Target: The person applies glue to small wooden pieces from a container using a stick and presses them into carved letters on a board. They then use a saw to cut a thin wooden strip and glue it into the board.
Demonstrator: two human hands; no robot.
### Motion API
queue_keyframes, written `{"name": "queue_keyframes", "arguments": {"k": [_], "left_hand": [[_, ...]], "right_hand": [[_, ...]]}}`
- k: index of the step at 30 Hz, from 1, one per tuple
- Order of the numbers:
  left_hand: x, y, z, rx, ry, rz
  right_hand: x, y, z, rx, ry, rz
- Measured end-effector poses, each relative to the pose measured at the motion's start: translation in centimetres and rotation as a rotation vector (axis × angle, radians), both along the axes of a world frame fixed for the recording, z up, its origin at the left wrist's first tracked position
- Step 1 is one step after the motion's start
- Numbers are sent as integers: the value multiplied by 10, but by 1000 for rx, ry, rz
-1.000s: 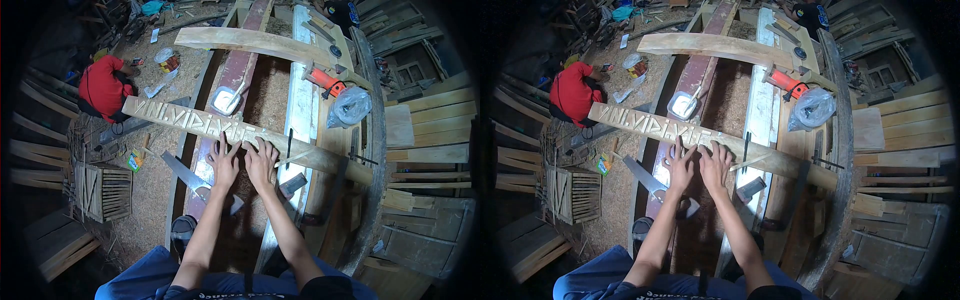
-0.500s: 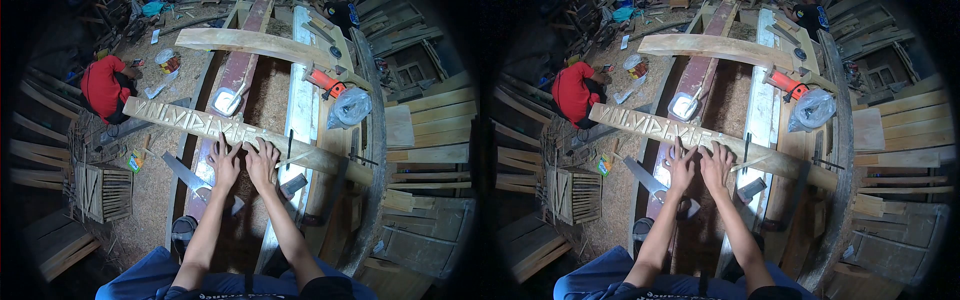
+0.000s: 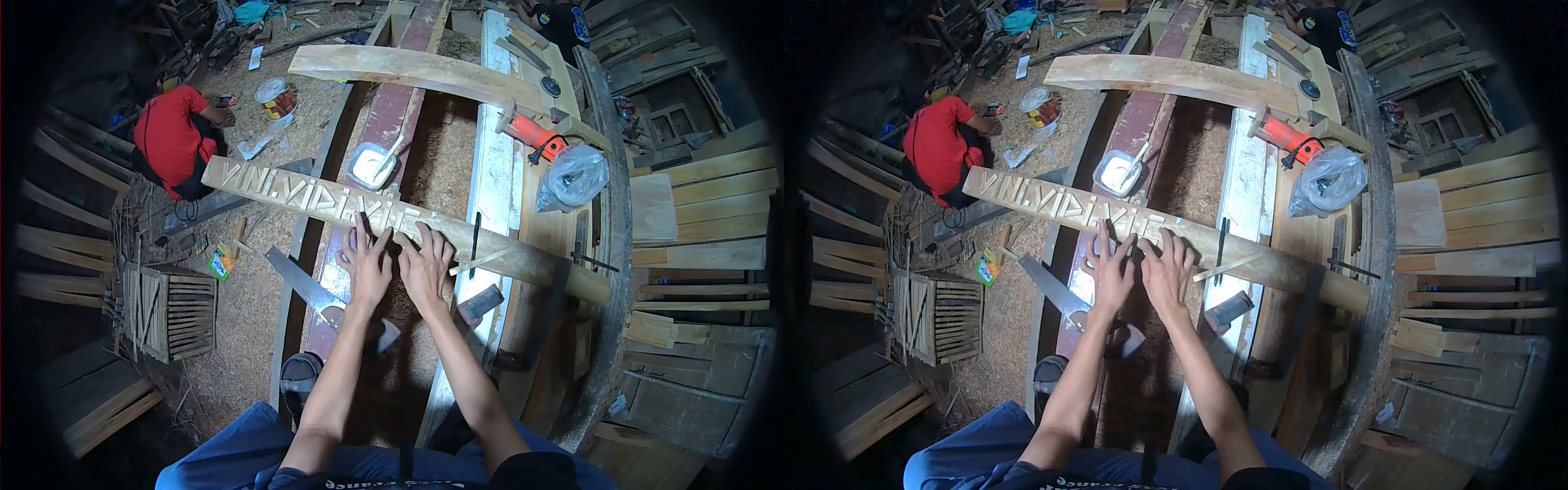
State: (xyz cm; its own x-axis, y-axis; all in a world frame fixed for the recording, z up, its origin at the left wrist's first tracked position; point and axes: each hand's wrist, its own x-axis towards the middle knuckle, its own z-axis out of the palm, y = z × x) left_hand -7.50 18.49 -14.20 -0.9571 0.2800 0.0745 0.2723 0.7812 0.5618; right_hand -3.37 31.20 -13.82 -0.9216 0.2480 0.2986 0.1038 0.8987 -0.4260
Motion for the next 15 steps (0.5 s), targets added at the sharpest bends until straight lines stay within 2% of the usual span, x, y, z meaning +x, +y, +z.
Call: {"name": "queue_keyframes", "arguments": {"k": [15], "left_hand": [[-2,3,-2,-32,-20,-22]], "right_hand": [[-3,1,1,9,-23,24]]}}
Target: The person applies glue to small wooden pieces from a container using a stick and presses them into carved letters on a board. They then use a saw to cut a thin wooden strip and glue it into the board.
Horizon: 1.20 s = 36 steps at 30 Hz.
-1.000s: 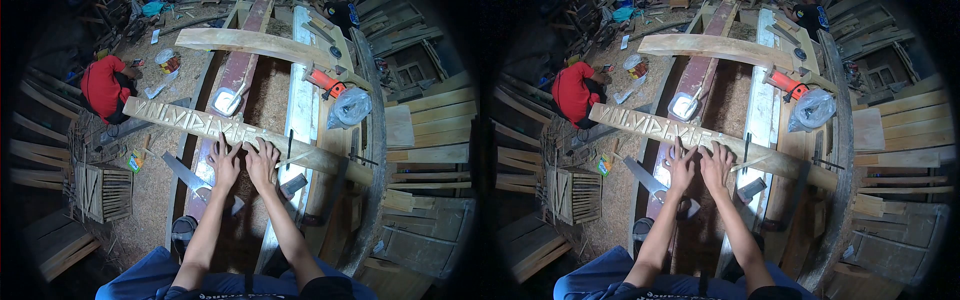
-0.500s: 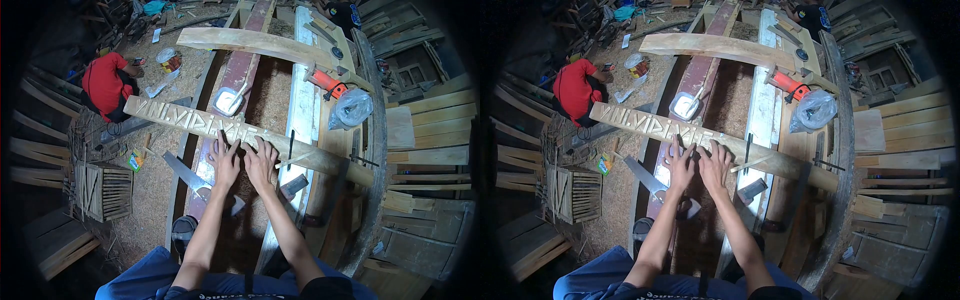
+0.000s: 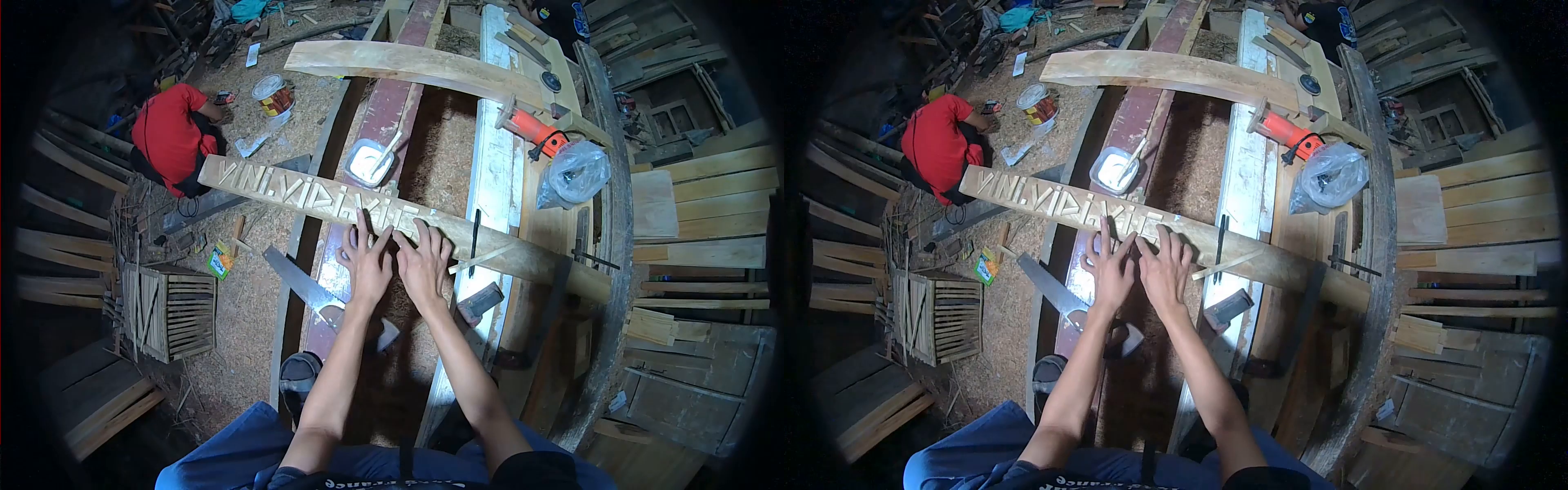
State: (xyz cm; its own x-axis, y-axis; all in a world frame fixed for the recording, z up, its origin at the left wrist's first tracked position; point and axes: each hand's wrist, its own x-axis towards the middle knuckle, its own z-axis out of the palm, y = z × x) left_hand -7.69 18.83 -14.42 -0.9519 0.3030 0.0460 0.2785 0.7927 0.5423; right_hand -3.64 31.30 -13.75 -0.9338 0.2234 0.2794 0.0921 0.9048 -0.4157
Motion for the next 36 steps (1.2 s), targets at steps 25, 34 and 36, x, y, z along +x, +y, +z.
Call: {"name": "queue_keyframes", "arguments": {"k": [25,34,36], "left_hand": [[10,-6,-3,38,24,-8],[9,1,0,35,-7,11],[8,0,0,28,6,5]], "right_hand": [[9,5,-8,-10,69,-68],[9,3,-2,-21,46,-62],[9,3,-1,-24,50,-59]]}}
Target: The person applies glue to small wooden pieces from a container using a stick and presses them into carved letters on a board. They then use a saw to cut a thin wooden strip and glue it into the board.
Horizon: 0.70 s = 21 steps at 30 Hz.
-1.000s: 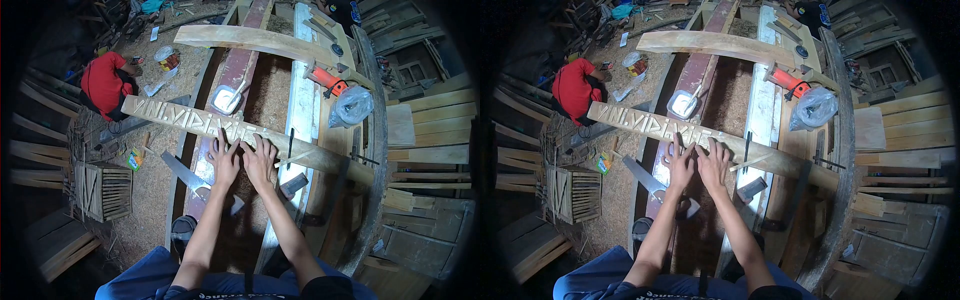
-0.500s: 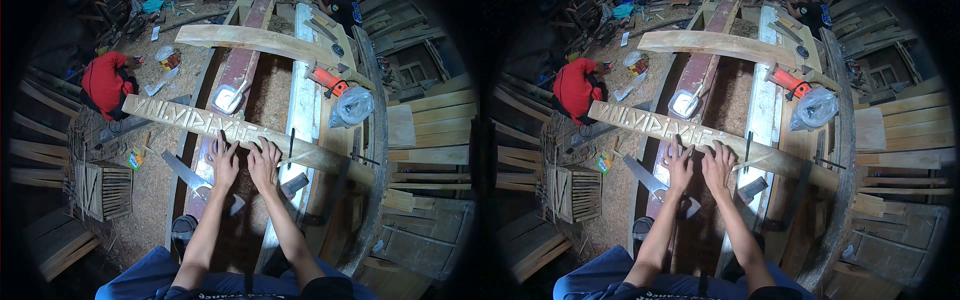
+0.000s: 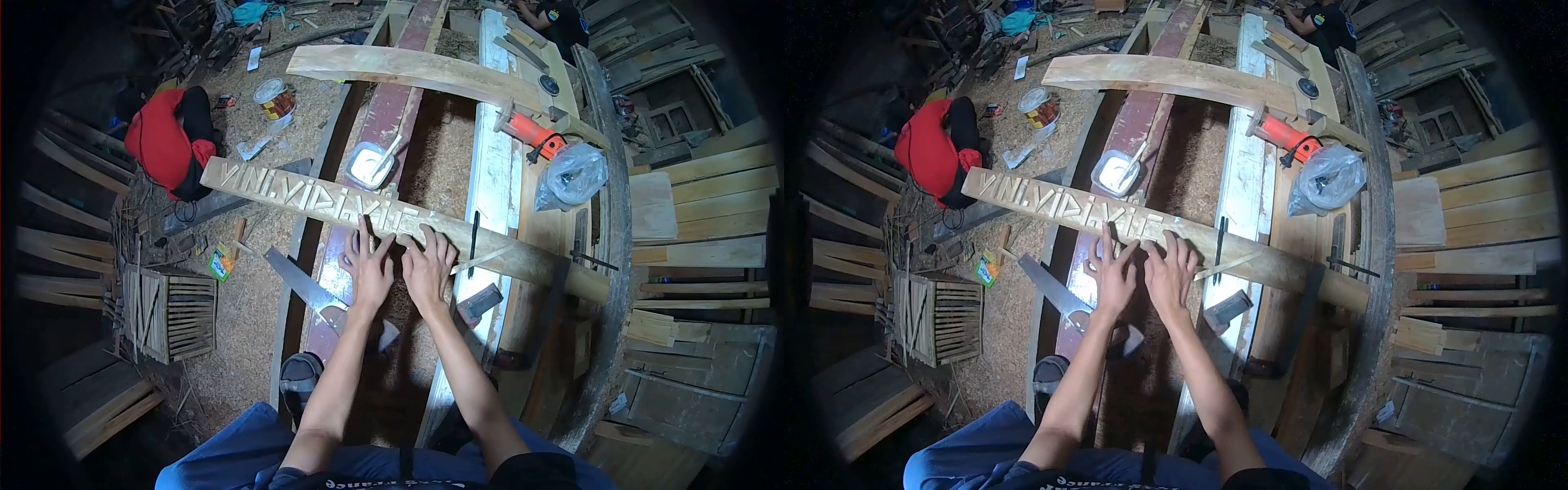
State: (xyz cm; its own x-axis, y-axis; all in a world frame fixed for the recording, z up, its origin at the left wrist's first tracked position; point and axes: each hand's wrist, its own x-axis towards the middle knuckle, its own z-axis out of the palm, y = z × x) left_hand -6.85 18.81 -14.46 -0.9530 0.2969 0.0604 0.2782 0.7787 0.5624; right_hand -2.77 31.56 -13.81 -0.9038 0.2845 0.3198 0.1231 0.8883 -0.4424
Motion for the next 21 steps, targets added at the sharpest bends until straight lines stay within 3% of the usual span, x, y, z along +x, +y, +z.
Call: {"name": "queue_keyframes", "arguments": {"k": [21], "left_hand": [[0,3,3,-16,-7,4]], "right_hand": [[0,0,0,34,-29,5]]}}
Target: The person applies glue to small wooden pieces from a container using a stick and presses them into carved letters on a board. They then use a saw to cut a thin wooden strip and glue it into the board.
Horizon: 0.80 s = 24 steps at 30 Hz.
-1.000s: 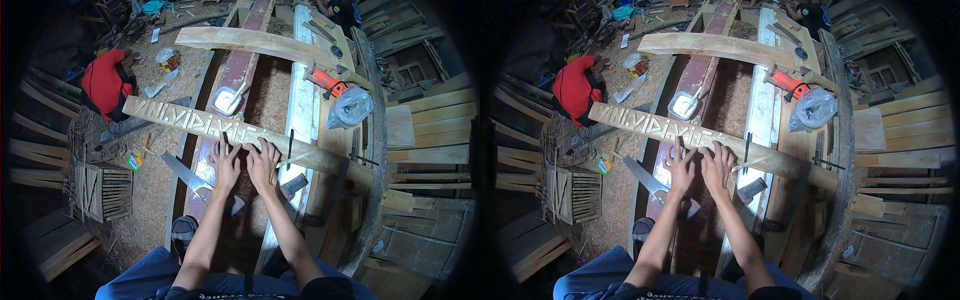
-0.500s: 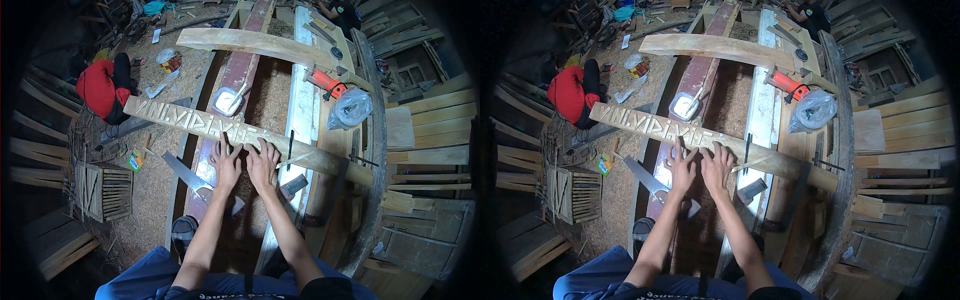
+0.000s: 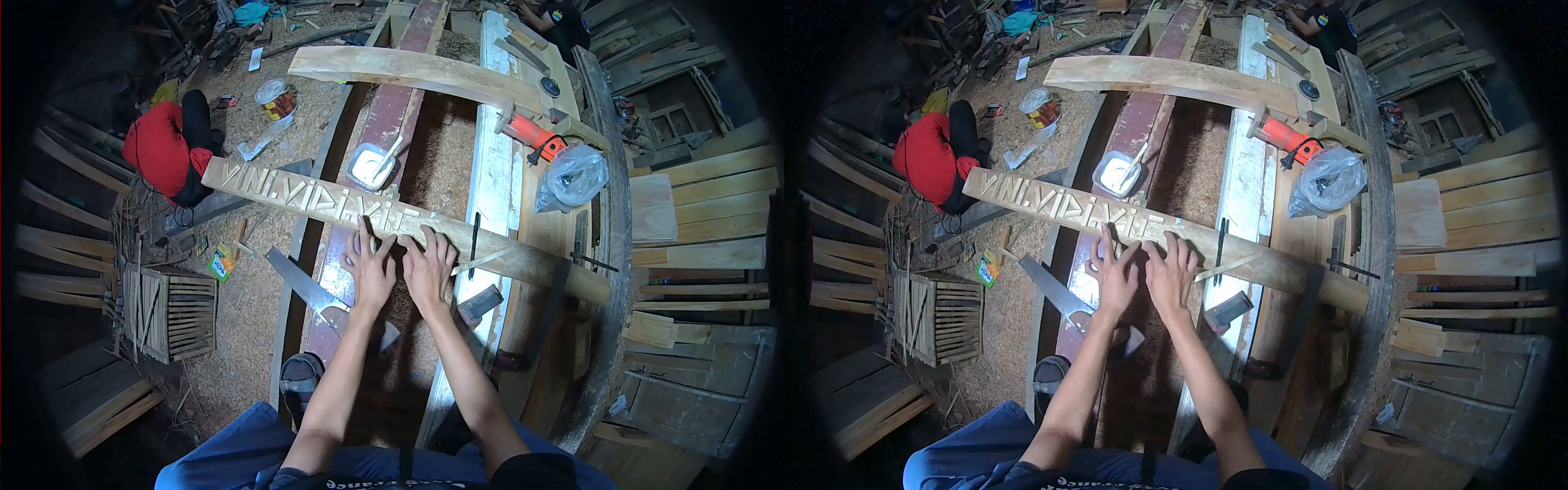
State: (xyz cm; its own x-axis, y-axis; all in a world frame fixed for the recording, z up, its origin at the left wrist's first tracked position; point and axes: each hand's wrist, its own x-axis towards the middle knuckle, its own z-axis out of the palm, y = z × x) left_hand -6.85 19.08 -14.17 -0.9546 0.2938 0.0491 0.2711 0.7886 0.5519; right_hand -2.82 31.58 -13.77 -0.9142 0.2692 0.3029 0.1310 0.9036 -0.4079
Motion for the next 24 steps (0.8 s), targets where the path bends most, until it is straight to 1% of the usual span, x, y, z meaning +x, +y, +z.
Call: {"name": "queue_keyframes", "arguments": {"k": [4,11,15,24], "left_hand": [[-1,1,0,64,-10,42],[-2,0,-3,44,11,11],[-5,-2,-5,65,14,29],[-8,-3,-6,55,20,22]], "right_hand": [[0,1,0,4,-8,-2],[-3,-3,4,-14,5,51],[-6,-3,2,-15,-29,54],[-7,-3,0,-29,-4,67]]}}
